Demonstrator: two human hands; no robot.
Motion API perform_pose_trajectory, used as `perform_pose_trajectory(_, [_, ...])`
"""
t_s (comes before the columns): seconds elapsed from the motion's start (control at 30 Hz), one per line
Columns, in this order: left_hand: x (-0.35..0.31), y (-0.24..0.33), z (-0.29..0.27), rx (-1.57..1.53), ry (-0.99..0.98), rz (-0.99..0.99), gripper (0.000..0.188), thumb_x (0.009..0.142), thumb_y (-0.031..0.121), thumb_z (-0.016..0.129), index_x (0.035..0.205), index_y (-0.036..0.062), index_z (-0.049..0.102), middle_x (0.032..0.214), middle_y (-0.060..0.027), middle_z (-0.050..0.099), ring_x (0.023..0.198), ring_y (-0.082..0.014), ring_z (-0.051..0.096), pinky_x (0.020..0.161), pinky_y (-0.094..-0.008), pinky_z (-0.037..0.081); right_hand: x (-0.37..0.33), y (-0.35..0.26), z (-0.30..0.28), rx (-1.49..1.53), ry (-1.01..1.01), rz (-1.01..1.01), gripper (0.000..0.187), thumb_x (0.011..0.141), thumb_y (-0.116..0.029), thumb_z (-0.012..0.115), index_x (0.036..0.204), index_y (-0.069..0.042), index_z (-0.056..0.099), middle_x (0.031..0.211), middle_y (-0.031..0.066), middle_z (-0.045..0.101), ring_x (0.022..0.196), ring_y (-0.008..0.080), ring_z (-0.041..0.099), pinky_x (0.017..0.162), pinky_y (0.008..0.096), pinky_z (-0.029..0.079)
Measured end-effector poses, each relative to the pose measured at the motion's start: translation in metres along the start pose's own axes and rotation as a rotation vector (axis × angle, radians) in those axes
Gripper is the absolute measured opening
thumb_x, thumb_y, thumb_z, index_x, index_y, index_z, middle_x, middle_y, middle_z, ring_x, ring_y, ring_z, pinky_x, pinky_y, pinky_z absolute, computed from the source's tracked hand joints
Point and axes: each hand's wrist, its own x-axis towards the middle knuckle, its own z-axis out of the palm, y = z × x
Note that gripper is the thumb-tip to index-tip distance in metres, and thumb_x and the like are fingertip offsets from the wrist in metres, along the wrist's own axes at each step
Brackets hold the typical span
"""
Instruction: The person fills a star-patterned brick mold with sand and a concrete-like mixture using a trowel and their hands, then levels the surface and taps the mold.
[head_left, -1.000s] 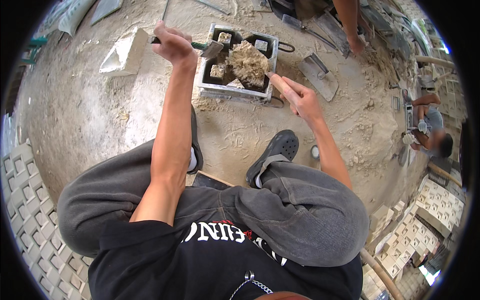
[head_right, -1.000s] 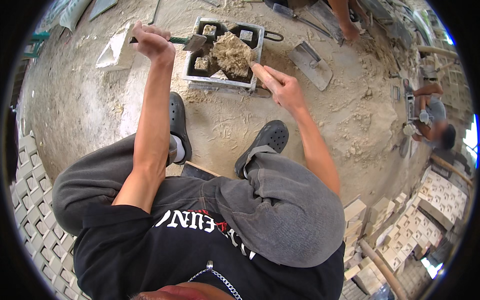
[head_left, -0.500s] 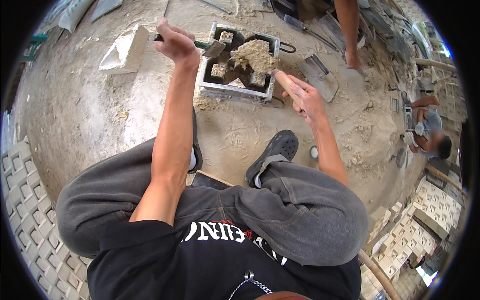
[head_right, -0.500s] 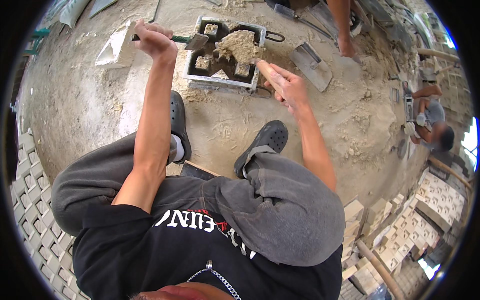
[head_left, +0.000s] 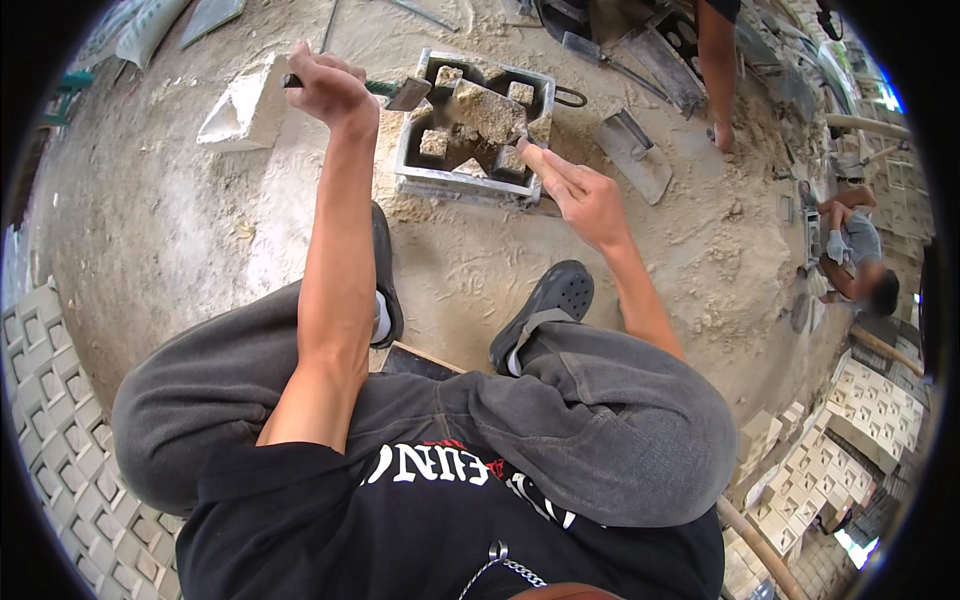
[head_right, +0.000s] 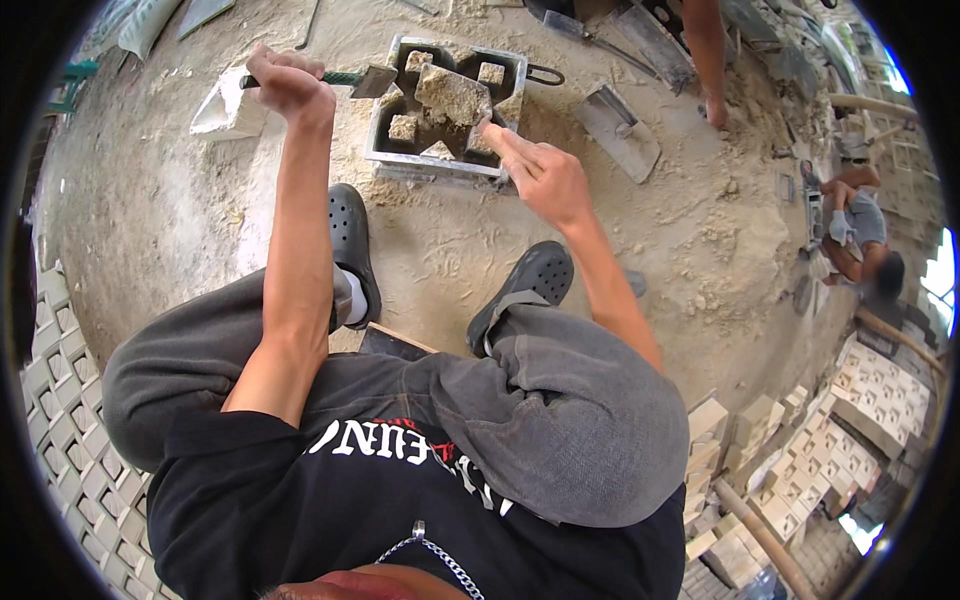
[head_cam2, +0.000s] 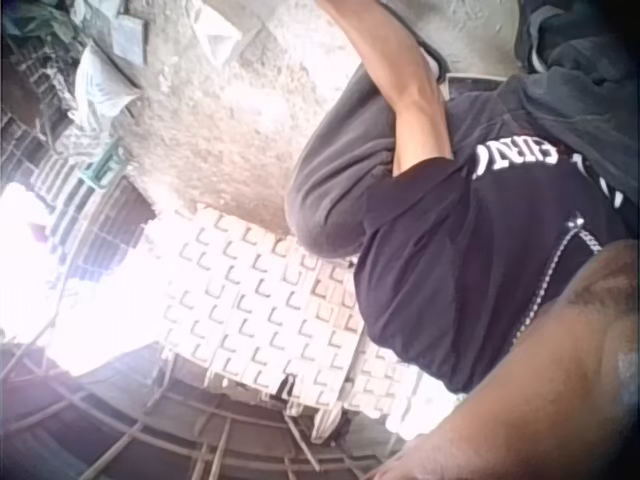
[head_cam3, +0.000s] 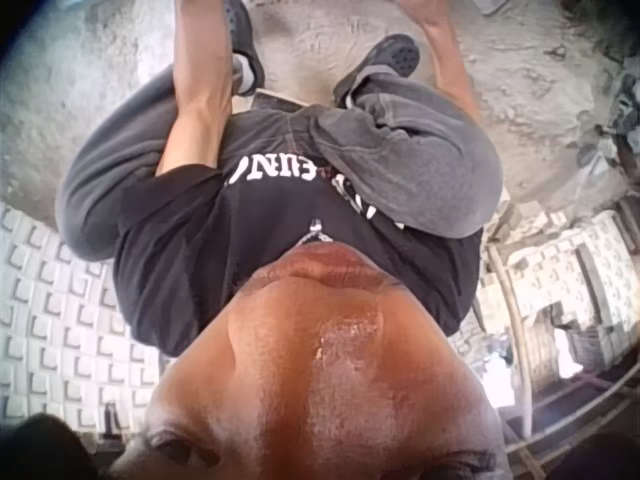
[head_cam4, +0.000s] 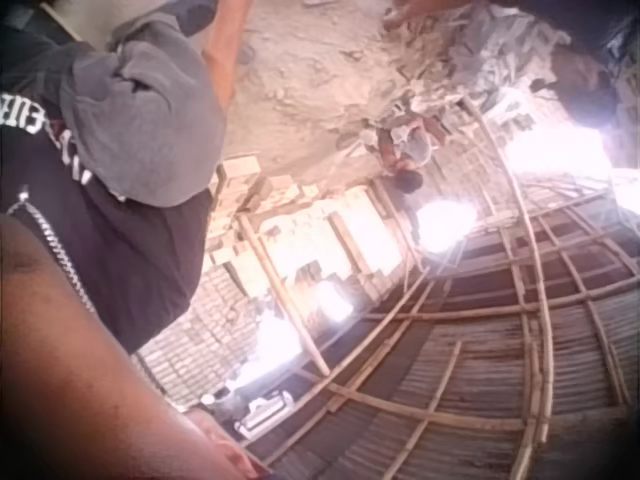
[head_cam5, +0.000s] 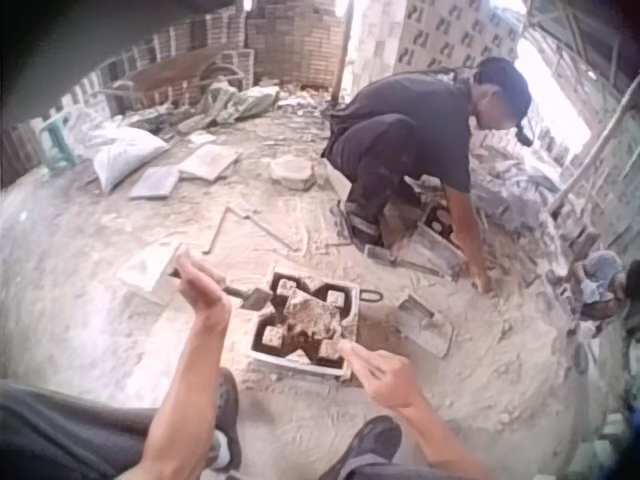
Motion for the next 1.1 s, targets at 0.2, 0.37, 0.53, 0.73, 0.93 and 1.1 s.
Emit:
perform_pose_trajectory(0.2, [-0.008,0.003,0.002,0.014,0.041,-0.023,0.035,0.092,0.027,0.053,0.083,0.0010,0.032,0.048,-0.0012,0.034,0.038,-0.0119,0.028,0.033,-0.0297,0.023,-0.016,-0.011,-0.020,-0.116,0.129,0.004,0.035,0.087,-0.014,0.065,0.121,-0.010,0.064,0.098,0.0157,0.070,0.088,0.0226,0.068,0.077,0.0316,0.051])
perform_pose_trajectory(0.37, [-0.005,-0.003,-0.002,-0.020,0.022,-0.034,0.035,0.093,0.028,0.052,0.080,0.0012,0.034,0.047,-0.0021,0.035,0.037,-0.0123,0.030,0.033,-0.0299,0.024,-0.032,0.012,-0.018,-0.118,0.275,0.120,0.035,0.089,-0.018,0.063,0.122,-0.007,0.063,0.112,0.0152,0.068,0.101,0.0246,0.066,0.085,0.0316,0.050])
perform_pose_trajectory(0.53, [-0.010,-0.001,0.000,-0.012,0.026,-0.021,0.034,0.093,0.027,0.052,0.071,0.0061,0.036,0.046,-0.0020,0.035,0.036,-0.0128,0.030,0.033,-0.0302,0.024,-0.045,0.003,0.008,-0.027,0.284,0.243,0.039,0.091,-0.024,0.060,0.125,-0.005,0.060,0.116,0.0150,0.067,0.105,0.0241,0.065,0.088,0.0312,0.048])
perform_pose_trajectory(0.73, [-0.012,0.006,0.003,0.005,0.041,0.007,0.039,0.092,0.026,0.052,0.060,0.0105,0.036,0.045,-0.0016,0.035,0.035,-0.0134,0.031,0.034,-0.0308,0.025,-0.030,-0.003,0.018,0.087,0.261,0.208,0.040,0.090,-0.023,0.059,0.125,-0.004,0.060,0.110,0.0215,0.066,0.098,0.0297,0.068,0.083,0.0342,0.051])
perform_pose_trajectory(0.93, [-0.010,0.008,0.003,0.037,0.074,0.003,0.036,0.091,0.027,0.052,0.064,0.0082,0.038,0.045,-0.0019,0.036,0.035,-0.0144,0.032,0.034,-0.0317,0.027,-0.022,-0.019,0.028,0.044,0.042,0.124,0.039,0.091,-0.024,0.060,0.125,-0.005,0.061,0.113,0.0182,0.067,0.100,0.0249,0.067,0.085,0.0320,0.050])
perform_pose_trajectory(1.1, [-0.006,0.011,0.001,0.016,0.053,0.015,0.036,0.091,0.027,0.052,0.064,0.0079,0.037,0.045,-0.0021,0.036,0.035,-0.0150,0.032,0.034,-0.0316,0.028,-0.015,-0.012,0.040,0.109,0.175,0.090,0.038,0.089,-0.024,0.061,0.122,-0.006,0.063,0.104,0.0230,0.067,0.096,0.0308,0.068,0.081,0.0336,0.051])
